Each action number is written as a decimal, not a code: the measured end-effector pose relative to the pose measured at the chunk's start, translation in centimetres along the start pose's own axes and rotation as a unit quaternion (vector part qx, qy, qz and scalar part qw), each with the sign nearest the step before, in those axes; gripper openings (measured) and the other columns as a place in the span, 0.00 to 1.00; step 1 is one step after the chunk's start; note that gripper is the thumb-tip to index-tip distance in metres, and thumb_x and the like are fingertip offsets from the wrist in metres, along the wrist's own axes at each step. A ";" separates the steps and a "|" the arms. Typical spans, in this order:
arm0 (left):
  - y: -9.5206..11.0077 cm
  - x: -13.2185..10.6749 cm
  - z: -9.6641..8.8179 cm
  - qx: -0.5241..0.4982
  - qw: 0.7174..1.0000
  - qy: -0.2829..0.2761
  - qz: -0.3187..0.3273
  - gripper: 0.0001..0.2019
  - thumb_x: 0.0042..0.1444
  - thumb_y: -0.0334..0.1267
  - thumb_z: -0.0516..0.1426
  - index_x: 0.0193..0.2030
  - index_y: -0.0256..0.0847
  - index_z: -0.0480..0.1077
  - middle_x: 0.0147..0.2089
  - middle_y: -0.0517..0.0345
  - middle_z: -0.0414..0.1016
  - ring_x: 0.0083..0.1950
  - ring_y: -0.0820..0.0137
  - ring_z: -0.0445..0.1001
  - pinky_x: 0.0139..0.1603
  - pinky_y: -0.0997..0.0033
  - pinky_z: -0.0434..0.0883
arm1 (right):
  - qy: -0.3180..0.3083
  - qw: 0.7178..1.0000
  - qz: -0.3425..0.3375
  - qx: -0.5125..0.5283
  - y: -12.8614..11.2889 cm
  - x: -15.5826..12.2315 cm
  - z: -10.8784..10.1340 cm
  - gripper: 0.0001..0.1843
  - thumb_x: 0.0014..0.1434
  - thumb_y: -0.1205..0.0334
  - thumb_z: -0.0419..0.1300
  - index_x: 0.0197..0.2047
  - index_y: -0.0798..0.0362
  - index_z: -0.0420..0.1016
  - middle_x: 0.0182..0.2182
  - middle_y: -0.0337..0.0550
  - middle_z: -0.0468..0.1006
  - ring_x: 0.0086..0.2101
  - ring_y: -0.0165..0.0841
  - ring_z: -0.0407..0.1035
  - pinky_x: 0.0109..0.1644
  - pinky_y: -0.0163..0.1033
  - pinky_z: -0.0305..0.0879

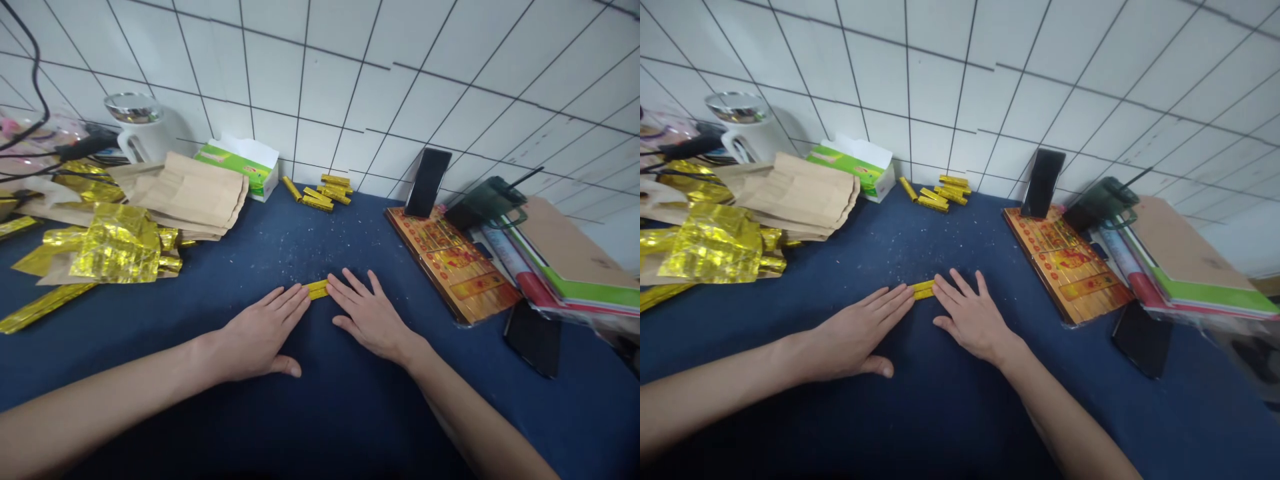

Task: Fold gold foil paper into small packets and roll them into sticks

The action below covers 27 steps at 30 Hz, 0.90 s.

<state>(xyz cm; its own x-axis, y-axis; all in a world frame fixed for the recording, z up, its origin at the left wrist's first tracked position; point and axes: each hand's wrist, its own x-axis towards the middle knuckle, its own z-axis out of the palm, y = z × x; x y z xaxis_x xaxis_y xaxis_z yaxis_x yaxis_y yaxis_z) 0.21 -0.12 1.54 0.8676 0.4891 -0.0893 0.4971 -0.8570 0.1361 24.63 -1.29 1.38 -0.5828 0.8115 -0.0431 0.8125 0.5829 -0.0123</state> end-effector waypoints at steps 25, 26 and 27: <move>0.2 -1.1 1.7 -0.018 0.992 0.117 0.032 0.43 0.51 0.66 0.43 0.62 0.29 0.51 0.65 0.39 0.48 0.67 0.59 0.44 0.63 0.59 0.45 | -0.019 0.999 0.044 -0.017 -0.9 1.3 -0.4 0.33 0.63 0.46 0.39 0.66 0.51 0.37 0.64 0.48 0.45 0.62 0.41 0.38 0.60 0.62 0.40; 0.2 -1.1 1.6 -0.021 0.993 0.113 0.032 0.44 0.50 0.66 0.43 0.63 0.29 0.50 0.65 0.38 0.47 0.67 0.59 0.43 0.63 0.58 0.45 | -0.014 0.999 0.033 -0.012 -1.7 1.2 -0.7 0.35 0.62 0.45 0.39 0.66 0.54 0.36 0.64 0.50 0.44 0.62 0.41 0.37 0.60 0.61 0.39; 0.2 -1.1 1.5 -0.024 0.993 0.107 0.031 0.45 0.50 0.66 0.43 0.63 0.28 0.49 0.65 0.38 0.47 0.67 0.59 0.42 0.63 0.57 0.45 | -0.015 1.000 0.011 -0.006 -2.5 1.2 -1.0 0.37 0.61 0.44 0.40 0.66 0.58 0.35 0.64 0.53 0.42 0.62 0.41 0.35 0.61 0.60 0.37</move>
<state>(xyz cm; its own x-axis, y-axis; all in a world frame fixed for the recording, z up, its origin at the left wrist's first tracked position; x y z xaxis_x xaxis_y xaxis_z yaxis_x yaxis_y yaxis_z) -0.67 -1.04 0.17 0.8764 0.4629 0.1328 0.4374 -0.8806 0.1825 21.88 -1.78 2.40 -0.5638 0.8227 -0.0724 0.8248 0.5654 0.0010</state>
